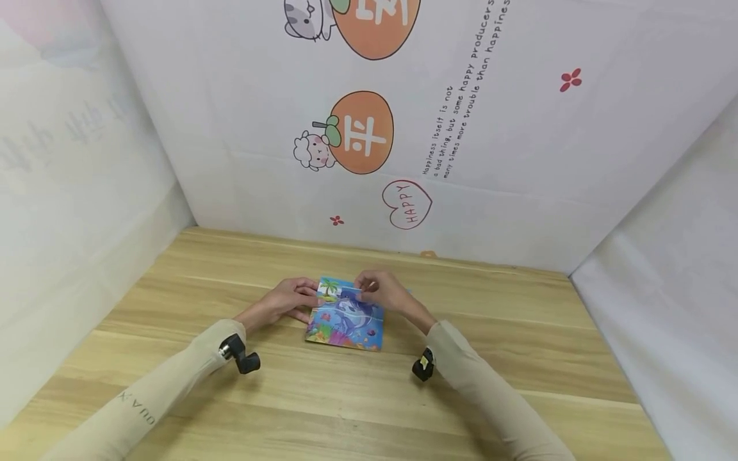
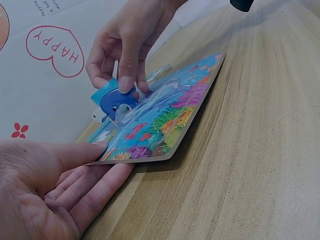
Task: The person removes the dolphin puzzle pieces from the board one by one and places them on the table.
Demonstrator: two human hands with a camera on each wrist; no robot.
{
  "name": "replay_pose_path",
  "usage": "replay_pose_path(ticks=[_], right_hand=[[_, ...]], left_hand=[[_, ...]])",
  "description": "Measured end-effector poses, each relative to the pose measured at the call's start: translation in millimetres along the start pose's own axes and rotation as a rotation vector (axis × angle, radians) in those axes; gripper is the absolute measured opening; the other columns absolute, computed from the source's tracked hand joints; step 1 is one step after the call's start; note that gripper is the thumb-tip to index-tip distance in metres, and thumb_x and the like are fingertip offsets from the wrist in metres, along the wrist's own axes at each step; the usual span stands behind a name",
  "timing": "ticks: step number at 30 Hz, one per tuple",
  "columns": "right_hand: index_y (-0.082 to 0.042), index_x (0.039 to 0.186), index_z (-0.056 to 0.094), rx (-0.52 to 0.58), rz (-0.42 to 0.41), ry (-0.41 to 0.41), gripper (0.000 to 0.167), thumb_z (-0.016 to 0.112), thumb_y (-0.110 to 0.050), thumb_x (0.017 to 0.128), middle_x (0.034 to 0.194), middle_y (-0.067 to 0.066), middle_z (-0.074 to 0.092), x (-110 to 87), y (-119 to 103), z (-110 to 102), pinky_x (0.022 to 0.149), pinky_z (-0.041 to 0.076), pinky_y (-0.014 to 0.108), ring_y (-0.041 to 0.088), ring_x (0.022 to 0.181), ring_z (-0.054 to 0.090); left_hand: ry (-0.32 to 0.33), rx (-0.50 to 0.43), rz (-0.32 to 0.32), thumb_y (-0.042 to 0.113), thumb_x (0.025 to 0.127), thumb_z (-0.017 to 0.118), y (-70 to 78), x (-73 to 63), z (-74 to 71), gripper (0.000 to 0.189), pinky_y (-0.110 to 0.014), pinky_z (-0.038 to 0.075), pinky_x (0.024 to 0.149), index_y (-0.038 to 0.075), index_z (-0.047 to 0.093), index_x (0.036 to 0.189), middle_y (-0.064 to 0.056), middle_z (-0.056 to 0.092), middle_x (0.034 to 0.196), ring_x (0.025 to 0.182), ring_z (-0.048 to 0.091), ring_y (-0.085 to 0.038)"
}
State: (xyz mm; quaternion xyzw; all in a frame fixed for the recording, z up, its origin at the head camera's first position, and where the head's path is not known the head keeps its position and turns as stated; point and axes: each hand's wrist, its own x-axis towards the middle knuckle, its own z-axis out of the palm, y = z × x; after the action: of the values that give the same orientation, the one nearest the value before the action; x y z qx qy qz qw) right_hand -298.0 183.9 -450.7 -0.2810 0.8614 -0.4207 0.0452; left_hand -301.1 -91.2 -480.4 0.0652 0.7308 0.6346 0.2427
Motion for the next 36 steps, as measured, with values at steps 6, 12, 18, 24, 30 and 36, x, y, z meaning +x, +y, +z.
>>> replay_pose_path(ticks=[6, 12, 18, 24, 30, 36], right_hand=[[0.004, 0.100, 0.069, 0.029, 0.018, 0.015, 0.012, 0.072, 0.010, 0.091, 0.100, 0.017, 0.071, -7.9, -3.8, 2.9, 0.096, 0.064, 0.046, 0.029, 0.098, 0.067], [0.005, 0.101, 0.067, 0.011, 0.006, 0.043, 0.012, 0.071, 0.011, 0.091, 0.103, 0.020, 0.070, -9.5, -1.7, 9.3, 0.097, 0.065, 0.046, 0.035, 0.102, 0.068], [0.000, 0.104, 0.067, -0.095, 0.023, 0.051, 0.014, 0.072, 0.007, 0.092, 0.105, 0.016, 0.072, -9.3, -4.0, 13.5, 0.093, 0.066, 0.042, 0.034, 0.101, 0.072], [-0.001, 0.103, 0.067, -0.134, 0.008, 0.029, 0.015, 0.072, 0.008, 0.092, 0.103, 0.015, 0.073, -8.9, -6.3, 12.1, 0.090, 0.066, 0.043, 0.033, 0.098, 0.073], [-0.001, 0.100, 0.068, -0.131, -0.056, 0.014, 0.014, 0.072, 0.009, 0.091, 0.101, 0.013, 0.073, -7.8, -6.3, 7.0, 0.092, 0.065, 0.048, 0.031, 0.097, 0.071], [-0.003, 0.103, 0.069, -0.131, -0.018, 0.003, 0.014, 0.072, 0.006, 0.093, 0.104, 0.012, 0.074, -9.1, -8.4, 8.3, 0.092, 0.065, 0.044, 0.031, 0.101, 0.072]], left_hand=[[-0.003, -0.005, -0.003, 0.002, 0.094, 0.074, 1.0, -1.4, 0.1, 0.048, -0.033, 0.069, 0.068, -0.006, 0.055, 0.138, -0.016, 0.069, 0.118, 0.089, 0.072, -0.019], [-0.007, 0.006, -0.034, 0.005, 0.093, 0.077, 5.5, -3.3, 1.8, 0.050, -0.034, 0.069, 0.070, -0.005, 0.054, 0.137, -0.015, 0.069, 0.116, 0.089, 0.072, -0.020], [0.036, 0.201, -0.007, 0.023, 0.088, 0.086, 18.8, -4.8, 20.7, 0.056, -0.026, 0.064, 0.058, -0.003, 0.050, 0.121, -0.013, 0.068, 0.100, 0.074, 0.069, -0.018], [0.172, 0.548, 0.077, 0.037, 0.082, 0.089, 23.4, -4.7, 38.4, 0.088, -0.026, 0.049, 0.061, -0.010, 0.043, 0.141, -0.012, 0.059, 0.101, 0.081, 0.057, -0.022], [0.176, 0.564, 0.069, 0.038, 0.084, 0.088, 23.1, -1.9, 42.4, 0.095, -0.027, 0.048, 0.057, -0.011, 0.038, 0.148, -0.012, 0.059, 0.101, 0.077, 0.057, -0.023], [0.177, 0.578, 0.031, 0.041, 0.083, 0.089, 25.4, -6.0, 41.5, 0.104, -0.032, 0.055, 0.070, -0.011, 0.033, 0.153, -0.015, 0.061, 0.108, 0.087, 0.059, -0.026]])
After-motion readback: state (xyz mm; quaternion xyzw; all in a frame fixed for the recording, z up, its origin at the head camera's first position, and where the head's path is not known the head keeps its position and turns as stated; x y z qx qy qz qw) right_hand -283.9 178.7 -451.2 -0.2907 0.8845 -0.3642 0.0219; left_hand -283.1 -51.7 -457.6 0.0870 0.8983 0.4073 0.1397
